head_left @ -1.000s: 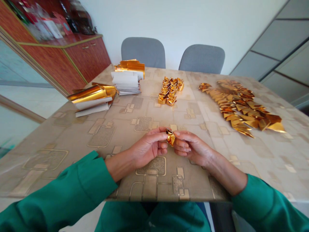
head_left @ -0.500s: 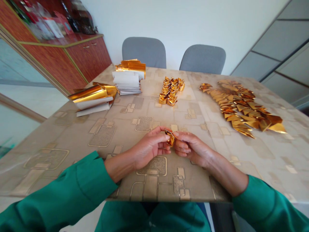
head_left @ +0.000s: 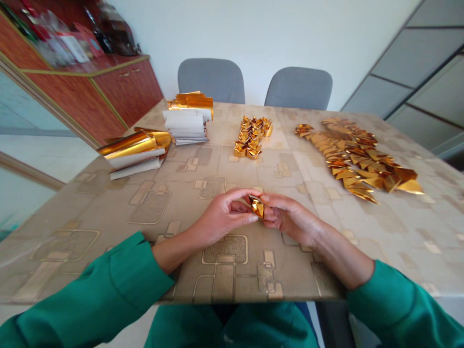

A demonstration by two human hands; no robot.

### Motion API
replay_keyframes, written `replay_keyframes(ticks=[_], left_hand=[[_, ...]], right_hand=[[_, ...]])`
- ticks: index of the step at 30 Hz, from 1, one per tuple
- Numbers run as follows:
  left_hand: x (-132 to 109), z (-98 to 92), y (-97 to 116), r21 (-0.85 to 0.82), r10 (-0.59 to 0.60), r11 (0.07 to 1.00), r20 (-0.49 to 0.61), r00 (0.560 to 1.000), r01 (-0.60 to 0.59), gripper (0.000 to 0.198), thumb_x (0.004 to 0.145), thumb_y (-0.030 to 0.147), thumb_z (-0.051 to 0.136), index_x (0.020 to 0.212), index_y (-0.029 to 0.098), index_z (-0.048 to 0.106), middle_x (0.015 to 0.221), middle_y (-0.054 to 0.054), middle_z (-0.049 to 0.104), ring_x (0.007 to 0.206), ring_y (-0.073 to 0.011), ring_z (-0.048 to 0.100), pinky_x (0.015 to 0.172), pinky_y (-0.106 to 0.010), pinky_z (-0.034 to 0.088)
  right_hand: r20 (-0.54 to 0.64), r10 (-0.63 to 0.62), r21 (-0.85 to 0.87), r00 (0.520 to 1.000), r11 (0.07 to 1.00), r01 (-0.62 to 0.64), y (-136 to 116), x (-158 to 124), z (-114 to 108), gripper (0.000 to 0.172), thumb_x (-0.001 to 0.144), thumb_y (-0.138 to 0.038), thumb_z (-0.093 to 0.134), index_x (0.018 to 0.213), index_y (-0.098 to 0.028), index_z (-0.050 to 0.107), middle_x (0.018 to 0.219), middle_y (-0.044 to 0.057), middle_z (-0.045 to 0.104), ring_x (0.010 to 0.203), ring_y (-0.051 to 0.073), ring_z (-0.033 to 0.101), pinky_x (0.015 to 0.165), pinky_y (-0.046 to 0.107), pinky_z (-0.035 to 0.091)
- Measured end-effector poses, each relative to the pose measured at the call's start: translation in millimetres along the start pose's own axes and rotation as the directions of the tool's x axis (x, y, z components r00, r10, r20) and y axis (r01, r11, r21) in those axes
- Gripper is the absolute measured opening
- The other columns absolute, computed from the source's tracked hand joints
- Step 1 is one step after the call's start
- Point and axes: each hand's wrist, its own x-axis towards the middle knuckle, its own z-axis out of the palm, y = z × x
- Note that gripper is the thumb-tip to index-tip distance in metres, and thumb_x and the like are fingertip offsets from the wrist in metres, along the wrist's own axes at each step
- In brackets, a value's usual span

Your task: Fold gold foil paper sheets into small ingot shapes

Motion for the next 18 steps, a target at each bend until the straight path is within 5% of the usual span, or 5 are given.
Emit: replay_keyframes(ticks=[9,18], left_hand=[[-1.3,9.2,-6.1,-0.032,0.011,0.999,-0.079,0.997,-0.014,0.043,0.073,0.018,0.077,0.115,0.020,0.065,0.103,-0.003,0.071,0.091,-0.0165,0.067,0.084,-0.029,0.051],[-2.8,6.4,-6.5,-0.200,-0.040,0.979,-0.010,0.999,0.037,0.028,0.084,0.020,0.069,0.112,0.020,0.070,0.093,-0.003,0.069,0.077,-0.0108,0.062,0.073,-0.024,0.047]], right_hand=[[-0.037,-0.204,-0.477,0.978,0.864,0.162,2.0,-7.5,8.8,0.014,0.079,-0.031,0.060,0.086,-0.019,0.059,0.077,-0.001,0.049,0.065,0.012,0.038,0.057,0.026,0.029],[0.008,-0.196,-0.545,0.981,0.821,0.169,-0.8,-8.3,7.4,0.015,0.081,-0.028,0.053,0.089,-0.017,0.061,0.078,0.002,0.058,0.067,0.013,0.043,0.059,0.028,0.030]])
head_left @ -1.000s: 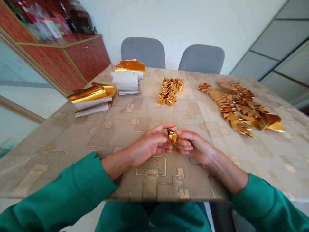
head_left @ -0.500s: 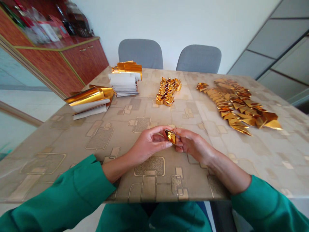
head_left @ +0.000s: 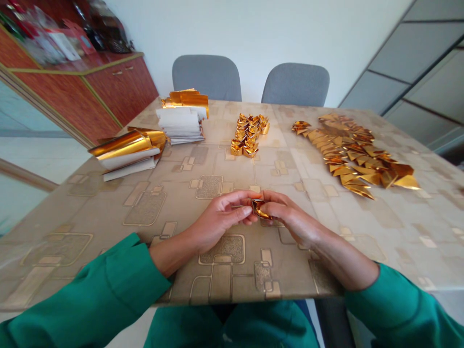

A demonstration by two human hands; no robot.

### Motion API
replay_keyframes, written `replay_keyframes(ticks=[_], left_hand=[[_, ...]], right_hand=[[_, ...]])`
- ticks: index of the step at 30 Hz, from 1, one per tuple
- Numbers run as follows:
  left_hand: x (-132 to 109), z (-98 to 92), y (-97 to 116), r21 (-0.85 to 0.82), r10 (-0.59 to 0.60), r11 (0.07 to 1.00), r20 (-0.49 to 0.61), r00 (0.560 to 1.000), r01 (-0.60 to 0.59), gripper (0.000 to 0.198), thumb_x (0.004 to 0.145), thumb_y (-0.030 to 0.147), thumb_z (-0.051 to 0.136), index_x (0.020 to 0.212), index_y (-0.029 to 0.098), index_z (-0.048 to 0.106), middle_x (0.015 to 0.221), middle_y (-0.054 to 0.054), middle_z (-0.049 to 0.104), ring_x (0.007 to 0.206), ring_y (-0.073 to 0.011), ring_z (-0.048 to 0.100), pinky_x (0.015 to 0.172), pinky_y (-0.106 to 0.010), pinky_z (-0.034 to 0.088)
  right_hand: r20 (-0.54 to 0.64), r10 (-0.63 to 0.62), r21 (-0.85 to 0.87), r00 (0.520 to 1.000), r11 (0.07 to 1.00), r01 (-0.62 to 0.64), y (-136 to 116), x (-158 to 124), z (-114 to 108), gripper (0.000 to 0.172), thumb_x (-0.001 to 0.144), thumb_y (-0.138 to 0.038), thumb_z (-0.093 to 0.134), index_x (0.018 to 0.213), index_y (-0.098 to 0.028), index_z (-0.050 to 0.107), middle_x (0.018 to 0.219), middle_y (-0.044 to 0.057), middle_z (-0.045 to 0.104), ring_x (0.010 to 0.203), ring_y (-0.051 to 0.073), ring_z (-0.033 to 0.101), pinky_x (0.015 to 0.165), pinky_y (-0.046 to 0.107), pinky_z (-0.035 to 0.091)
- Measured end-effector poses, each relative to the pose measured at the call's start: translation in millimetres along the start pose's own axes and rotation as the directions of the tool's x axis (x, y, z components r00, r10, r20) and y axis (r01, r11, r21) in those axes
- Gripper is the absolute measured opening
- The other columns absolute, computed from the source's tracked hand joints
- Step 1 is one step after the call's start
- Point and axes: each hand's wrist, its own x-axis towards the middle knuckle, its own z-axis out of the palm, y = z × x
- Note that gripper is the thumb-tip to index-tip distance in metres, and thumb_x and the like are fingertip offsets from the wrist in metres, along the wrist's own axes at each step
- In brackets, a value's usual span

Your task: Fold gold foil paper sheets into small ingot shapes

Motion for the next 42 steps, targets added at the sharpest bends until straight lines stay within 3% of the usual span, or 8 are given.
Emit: replay_keyframes(ticks=[4,9,20,26,30,35,42], left_hand=[[1.4,-0.2,-1.7,-0.113,-0.042,0.993,0.000,0.999,0.042,0.027,0.082,0.020,0.072,0.108,0.021,0.072,0.075,0.000,0.065,0.067,-0.0083,0.058,0.064,-0.021,0.044],[2.2,-0.4,-4.1,-0.250,-0.085,0.964,0.031,0.996,0.090,0.027,0.078,0.016,0.075,0.104,0.021,0.073,0.076,0.001,0.065,0.065,-0.0071,0.060,0.062,-0.019,0.044],[0.7,0.1,-5.6,-0.287,-0.123,0.950,0.024,0.992,0.125,0.026,0.077,0.015,0.077,0.102,0.019,0.071,0.076,0.001,0.068,0.064,-0.0082,0.064,0.062,-0.019,0.049],[1.9,2.2,-0.3,-0.366,-0.108,0.927,-0.060,0.992,0.079,0.028,0.074,0.017,0.080,0.100,0.018,0.068,0.082,0.000,0.070,0.066,-0.0076,0.066,0.064,-0.017,0.053],[3.4,1.8,-0.4,-0.403,-0.114,0.914,-0.133,0.985,0.051,0.031,0.074,0.014,0.079,0.099,0.019,0.062,0.082,0.000,0.072,0.066,-0.0077,0.067,0.065,-0.017,0.055],[2.3,2.6,-1.3,-0.346,-0.053,0.938,-0.115,0.992,0.010,0.031,0.074,0.016,0.079,0.097,0.019,0.059,0.082,0.001,0.072,0.068,-0.0097,0.069,0.066,-0.019,0.055],[-0.3,8.2,-1.3,-0.255,-0.005,0.967,-0.084,0.996,-0.016,0.025,0.076,0.019,0.078,0.089,0.016,0.058,0.082,-0.001,0.072,0.071,-0.0126,0.070,0.067,-0.022,0.055]], right_hand=[[0.000,0.019,-0.048,1.000,0.999,-0.019,-0.8,-0.2,0.0,0.014,0.080,-0.029,0.054,0.087,-0.018,0.059,0.082,0.002,0.060,0.070,0.014,0.045,0.060,0.029,0.031],[-0.017,0.032,-0.067,0.999,0.997,-0.033,-3.1,0.5,2.2,0.017,0.077,-0.033,0.054,0.083,-0.018,0.056,0.082,0.003,0.060,0.071,0.014,0.046,0.061,0.030,0.032],[0.037,0.030,-0.019,0.999,0.999,-0.029,-4.1,1.2,2.0,0.016,0.080,-0.033,0.057,0.085,-0.018,0.060,0.078,0.001,0.059,0.070,0.014,0.047,0.064,0.029,0.037],[-0.066,-0.049,0.096,0.997,0.994,0.056,0.4,1.0,-10.5,0.041,0.091,-0.057,0.048,0.097,-0.019,0.062,0.084,0.004,0.060,0.074,0.016,0.053,0.071,0.032,0.043],[-0.120,-0.153,0.033,0.981,0.987,0.158,-2.6,-0.7,-11.6,0.033,0.092,-0.048,0.054,0.111,-0.022,0.060,0.094,0.003,0.061,0.082,0.016,0.056,0.078,0.032,0.046],[-0.123,-0.175,-0.013,0.977,0.985,0.174,-7.0,-3.2,-3.3,0.028,0.092,-0.044,0.053,0.109,-0.022,0.056,0.099,0.003,0.061,0.087,0.017,0.058,0.079,0.034,0.048],[-0.092,-0.158,0.010,0.983,0.987,0.159,-9.3,-1.1,4.8,0.013,0.085,-0.028,0.054,0.095,-0.022,0.051,0.080,-0.001,0.059,0.074,0.014,0.057,0.069,0.030,0.043]])
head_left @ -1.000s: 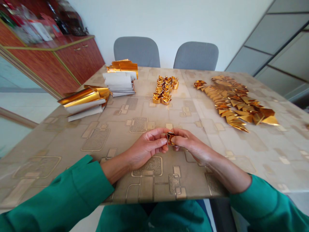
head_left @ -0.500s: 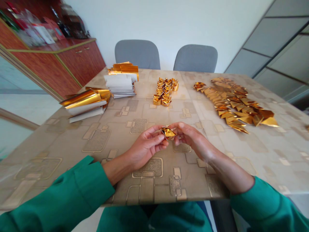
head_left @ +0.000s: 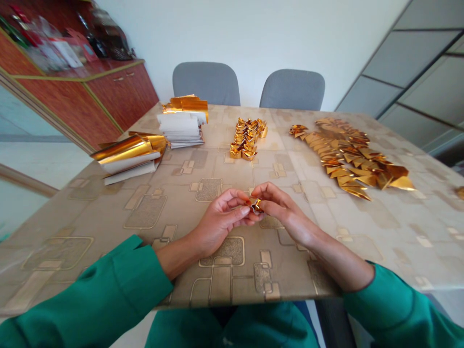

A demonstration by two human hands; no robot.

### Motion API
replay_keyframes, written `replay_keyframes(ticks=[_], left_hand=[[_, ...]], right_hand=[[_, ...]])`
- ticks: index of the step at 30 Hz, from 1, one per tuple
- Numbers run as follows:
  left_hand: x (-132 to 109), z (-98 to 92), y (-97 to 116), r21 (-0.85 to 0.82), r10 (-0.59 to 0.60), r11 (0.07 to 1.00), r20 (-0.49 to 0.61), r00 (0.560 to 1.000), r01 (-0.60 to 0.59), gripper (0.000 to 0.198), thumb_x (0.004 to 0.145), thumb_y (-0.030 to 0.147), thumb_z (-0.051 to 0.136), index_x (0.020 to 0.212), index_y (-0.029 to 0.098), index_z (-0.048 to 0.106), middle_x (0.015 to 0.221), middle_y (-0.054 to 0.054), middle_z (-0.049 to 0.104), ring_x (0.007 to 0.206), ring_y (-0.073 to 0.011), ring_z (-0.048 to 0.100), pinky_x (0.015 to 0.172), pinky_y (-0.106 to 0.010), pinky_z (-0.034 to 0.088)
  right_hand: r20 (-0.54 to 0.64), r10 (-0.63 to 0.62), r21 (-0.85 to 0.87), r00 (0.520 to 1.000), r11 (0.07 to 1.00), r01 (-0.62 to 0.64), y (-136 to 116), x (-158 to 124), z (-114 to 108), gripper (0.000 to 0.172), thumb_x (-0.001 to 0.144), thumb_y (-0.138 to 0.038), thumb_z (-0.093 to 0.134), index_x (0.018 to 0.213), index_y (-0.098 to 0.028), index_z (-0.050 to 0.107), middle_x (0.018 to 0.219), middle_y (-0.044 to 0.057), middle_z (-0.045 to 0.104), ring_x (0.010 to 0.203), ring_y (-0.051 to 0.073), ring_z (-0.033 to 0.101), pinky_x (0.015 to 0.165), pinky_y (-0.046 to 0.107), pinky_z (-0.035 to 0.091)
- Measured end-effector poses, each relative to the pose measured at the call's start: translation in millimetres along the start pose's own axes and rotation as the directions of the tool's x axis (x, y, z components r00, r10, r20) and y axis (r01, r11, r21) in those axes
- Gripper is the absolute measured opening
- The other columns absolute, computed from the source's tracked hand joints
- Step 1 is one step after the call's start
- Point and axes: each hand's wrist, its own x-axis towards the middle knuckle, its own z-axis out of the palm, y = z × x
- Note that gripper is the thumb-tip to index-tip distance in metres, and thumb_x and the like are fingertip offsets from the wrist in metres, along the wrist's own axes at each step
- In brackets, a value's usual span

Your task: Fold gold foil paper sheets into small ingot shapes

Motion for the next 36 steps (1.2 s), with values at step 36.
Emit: replay_keyframes(ticks=[36], left_hand=[[0.0,-4.8,1.5,0.195,0.100,0.979,-0.198,0.975,-0.060,0.021,0.075,0.017,0.071,0.096,0.018,0.066,0.101,-0.001,0.064,0.068,-0.0080,0.060,0.064,-0.023,0.048]], right_hand=[[-0.308,-0.292,-0.682,0.905,0.731,0.004,37.7,66.5,-109.7,0.024,0.085,-0.031,0.060,0.103,-0.018,0.067,0.099,0.007,0.072,0.080,0.018,0.064,0.077,0.033,0.050]])
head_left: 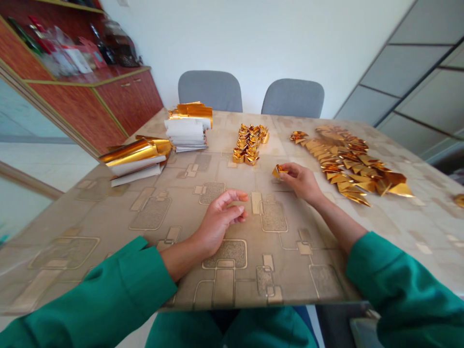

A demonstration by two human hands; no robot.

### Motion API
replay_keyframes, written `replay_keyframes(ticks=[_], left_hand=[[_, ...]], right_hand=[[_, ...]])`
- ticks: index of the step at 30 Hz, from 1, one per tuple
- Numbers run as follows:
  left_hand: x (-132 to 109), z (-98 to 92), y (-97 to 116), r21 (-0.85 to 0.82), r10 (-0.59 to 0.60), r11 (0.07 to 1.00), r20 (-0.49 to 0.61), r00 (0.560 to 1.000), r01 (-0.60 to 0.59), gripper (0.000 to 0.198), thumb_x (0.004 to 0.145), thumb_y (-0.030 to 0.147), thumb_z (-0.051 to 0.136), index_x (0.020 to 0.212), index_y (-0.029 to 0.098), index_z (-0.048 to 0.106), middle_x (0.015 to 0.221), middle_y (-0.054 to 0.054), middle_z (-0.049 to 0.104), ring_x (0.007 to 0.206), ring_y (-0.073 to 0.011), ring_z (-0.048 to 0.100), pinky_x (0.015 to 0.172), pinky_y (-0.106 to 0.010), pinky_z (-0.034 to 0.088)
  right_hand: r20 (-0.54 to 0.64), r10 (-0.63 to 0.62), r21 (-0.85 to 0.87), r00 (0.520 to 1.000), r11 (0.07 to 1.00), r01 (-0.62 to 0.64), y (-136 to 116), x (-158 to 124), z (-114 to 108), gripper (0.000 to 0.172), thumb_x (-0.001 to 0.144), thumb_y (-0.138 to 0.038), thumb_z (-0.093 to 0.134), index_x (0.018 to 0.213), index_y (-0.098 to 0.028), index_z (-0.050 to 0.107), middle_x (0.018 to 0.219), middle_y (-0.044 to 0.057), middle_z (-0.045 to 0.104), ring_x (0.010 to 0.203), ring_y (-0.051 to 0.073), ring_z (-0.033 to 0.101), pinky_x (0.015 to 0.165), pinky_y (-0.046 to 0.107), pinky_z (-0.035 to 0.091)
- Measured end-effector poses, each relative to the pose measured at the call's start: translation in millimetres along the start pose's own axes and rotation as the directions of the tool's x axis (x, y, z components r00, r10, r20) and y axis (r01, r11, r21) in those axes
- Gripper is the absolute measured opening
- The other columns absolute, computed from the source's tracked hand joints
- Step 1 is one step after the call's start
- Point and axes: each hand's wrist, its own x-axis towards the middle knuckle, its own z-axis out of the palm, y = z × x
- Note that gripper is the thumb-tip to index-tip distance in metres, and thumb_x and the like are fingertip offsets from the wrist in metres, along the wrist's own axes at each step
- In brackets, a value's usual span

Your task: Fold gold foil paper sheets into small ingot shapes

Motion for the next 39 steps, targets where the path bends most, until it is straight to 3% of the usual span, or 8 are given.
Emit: replay_keyframes(ticks=[2,10,15,19,28,32,36,39], left_hand=[[0.6,-0.1,0.3,0.012,-0.007,1.000,-0.004,1.000,0.007,0.020,0.075,0.017,0.071,0.095,0.018,0.066,0.097,-0.001,0.064,0.068,-0.0082,0.059,0.064,-0.022,0.047],[4.5,-4.6,4.3,0.027,0.003,1.000,-0.054,0.999,-0.001,0.020,0.076,0.017,0.069,0.095,0.018,0.067,0.096,0.000,0.065,0.068,-0.0076,0.059,0.064,-0.021,0.046],[3.9,-5.0,6.0,0.041,-0.010,0.999,-0.063,0.998,0.013,0.018,0.077,0.017,0.067,0.094,0.017,0.066,0.083,0.001,0.063,0.068,-0.0079,0.058,0.063,-0.020,0.044],[4.4,-4.1,6.5,0.033,-0.014,0.999,-0.063,0.998,0.016,0.018,0.076,0.016,0.066,0.094,0.017,0.066,0.088,0.001,0.064,0.068,-0.0075,0.058,0.064,-0.021,0.045],[6.4,-3.9,8.1,0.027,-0.018,0.999,-0.055,0.998,0.019,0.017,0.077,0.016,0.065,0.094,0.017,0.066,0.088,0.001,0.064,0.068,-0.0071,0.059,0.064,-0.020,0.045],[9.4,-6.9,8.6,0.089,0.025,0.996,-0.035,0.999,-0.022,0.015,0.078,0.016,0.064,0.092,0.017,0.066,0.094,-0.001,0.066,0.067,-0.0077,0.060,0.064,-0.021,0.046],[21.2,-17.4,16.9,0.301,0.119,0.946,0.027,0.993,-0.121,0.015,0.082,0.022,0.061,0.094,0.016,0.068,0.092,-0.004,0.069,0.073,-0.0117,0.062,0.069,-0.024,0.048],[37.0,-42.5,38.0,0.609,0.279,0.744,0.089,0.956,-0.274,0.018,0.087,0.024,0.057,0.097,0.017,0.069,0.093,-0.006,0.072,0.082,-0.0166,0.065,0.076,-0.030,0.049]], right_hand=[[-0.022,0.026,-0.150,0.999,0.988,-0.029,12.0,24.7,-3.8,0.024,0.085,-0.026,0.057,0.105,-0.017,0.068,0.098,0.008,0.073,0.080,0.019,0.065,0.076,0.033,0.050],[-0.121,0.046,-0.298,0.992,0.951,-0.080,25.7,115.1,13.0,0.027,0.080,-0.019,0.063,0.106,-0.017,0.070,0.105,0.013,0.072,0.094,0.025,0.066,0.085,0.036,0.048],[-0.168,0.061,-0.313,0.984,0.943,-0.112,27.4,145.6,27.2,0.035,0.077,-0.021,0.064,0.112,-0.018,0.065,0.102,0.013,0.073,0.088,0.026,0.068,0.077,0.036,0.051],[-0.180,0.055,-0.306,0.982,0.946,-0.109,24.6,158.2,36.2,0.032,0.076,-0.023,0.065,0.109,-0.019,0.063,0.104,0.014,0.073,0.084,0.026,0.067,0.073,0.034,0.051],[-0.225,0.071,-0.284,0.972,0.949,-0.135,23.7,158.3,42.6,0.038,0.077,-0.029,0.065,0.113,-0.015,0.060,0.104,0.015,0.071,0.087,0.022,0.063,0.078,0.034,0.047],[-0.228,0.076,-0.248,0.971,0.960,-0.133,18.3,148.4,34.8,0.031,0.076,-0.025,0.062,0.106,-0.017,0.066,0.098,0.013,0.072,0.088,0.025,0.064,0.080,0.036,0.048],[-0.187,0.061,-0.189,0.980,0.977,-0.097,12.1,123.8,22.6,0.023,0.073,-0.019,0.061,0.093,-0.018,0.071,0.093,0.011,0.073,0.087,0.025,0.066,0.080,0.037,0.049],[-0.132,0.077,-0.131,0.988,0.987,-0.094,10.5,90.5,12.1,0.017,0.073,-0.021,0.062,0.086,-0.017,0.072,0.089,0.010,0.074,0.077,0.023,0.066,0.074,0.035,0.051]])
